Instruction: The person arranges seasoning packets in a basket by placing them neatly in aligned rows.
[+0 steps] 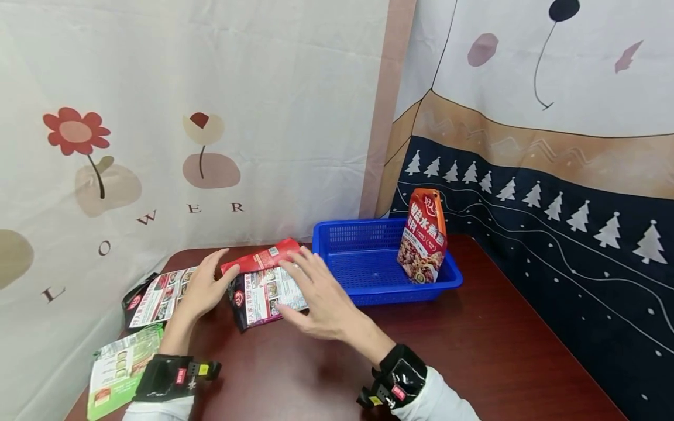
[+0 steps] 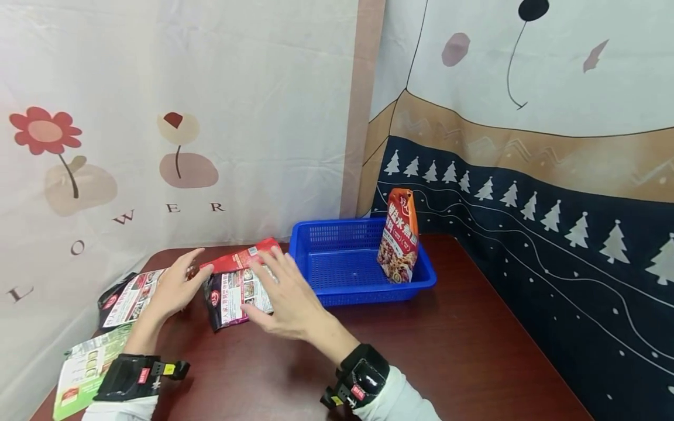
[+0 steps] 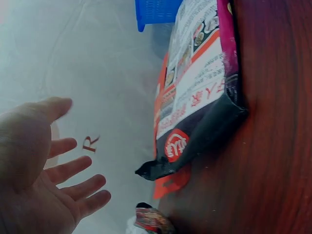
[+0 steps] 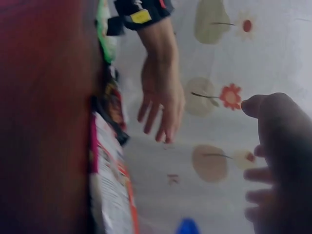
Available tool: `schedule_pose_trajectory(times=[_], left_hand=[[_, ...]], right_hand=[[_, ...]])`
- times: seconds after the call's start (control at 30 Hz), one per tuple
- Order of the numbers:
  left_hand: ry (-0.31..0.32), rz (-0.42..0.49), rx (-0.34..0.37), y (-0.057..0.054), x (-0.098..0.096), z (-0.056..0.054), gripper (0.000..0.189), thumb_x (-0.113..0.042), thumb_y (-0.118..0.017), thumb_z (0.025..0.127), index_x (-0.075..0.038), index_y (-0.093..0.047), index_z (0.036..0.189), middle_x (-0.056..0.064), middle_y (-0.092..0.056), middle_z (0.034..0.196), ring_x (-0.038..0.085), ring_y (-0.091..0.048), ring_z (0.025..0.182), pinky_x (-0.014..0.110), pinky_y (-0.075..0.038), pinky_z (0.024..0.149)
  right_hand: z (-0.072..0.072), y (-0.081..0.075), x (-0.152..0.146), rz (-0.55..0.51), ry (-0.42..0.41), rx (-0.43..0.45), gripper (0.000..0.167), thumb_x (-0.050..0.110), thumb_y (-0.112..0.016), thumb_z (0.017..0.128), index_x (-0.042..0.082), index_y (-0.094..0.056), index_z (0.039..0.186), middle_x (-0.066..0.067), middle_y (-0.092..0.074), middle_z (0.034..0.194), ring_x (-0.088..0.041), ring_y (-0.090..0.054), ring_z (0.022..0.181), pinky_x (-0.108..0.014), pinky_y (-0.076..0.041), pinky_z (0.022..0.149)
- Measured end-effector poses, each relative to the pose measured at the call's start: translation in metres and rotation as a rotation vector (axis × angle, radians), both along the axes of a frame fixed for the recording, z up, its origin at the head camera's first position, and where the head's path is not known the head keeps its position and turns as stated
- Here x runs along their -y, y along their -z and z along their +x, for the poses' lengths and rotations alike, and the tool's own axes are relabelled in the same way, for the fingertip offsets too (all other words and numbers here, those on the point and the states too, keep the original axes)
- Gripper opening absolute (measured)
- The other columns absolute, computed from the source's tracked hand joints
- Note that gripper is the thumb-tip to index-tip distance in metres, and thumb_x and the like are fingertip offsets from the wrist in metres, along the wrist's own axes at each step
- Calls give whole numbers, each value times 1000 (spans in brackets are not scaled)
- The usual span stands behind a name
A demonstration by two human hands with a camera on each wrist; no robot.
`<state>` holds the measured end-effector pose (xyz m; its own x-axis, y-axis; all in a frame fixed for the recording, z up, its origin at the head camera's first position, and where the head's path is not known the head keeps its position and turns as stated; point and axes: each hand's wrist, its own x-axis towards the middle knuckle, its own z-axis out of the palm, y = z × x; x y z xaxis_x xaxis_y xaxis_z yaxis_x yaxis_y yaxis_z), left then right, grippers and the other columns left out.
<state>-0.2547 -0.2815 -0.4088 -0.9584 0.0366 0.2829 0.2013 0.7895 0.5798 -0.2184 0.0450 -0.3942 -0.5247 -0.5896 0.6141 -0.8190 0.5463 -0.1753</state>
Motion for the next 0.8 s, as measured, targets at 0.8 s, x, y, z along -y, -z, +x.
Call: schedule_pose_trajectory(times=[0.8], left_hand=[[-105, 10, 20, 53, 4, -27, 73, -36, -69, 103, 11, -52, 156, 41, -63, 149, 63, -60, 139, 76, -51, 113]], right_hand=[[-15, 63, 60, 412, 86, 254, 85, 64, -60, 110, 17, -38, 177, -14, -33, 187, -42, -28, 175, -57, -28, 143]])
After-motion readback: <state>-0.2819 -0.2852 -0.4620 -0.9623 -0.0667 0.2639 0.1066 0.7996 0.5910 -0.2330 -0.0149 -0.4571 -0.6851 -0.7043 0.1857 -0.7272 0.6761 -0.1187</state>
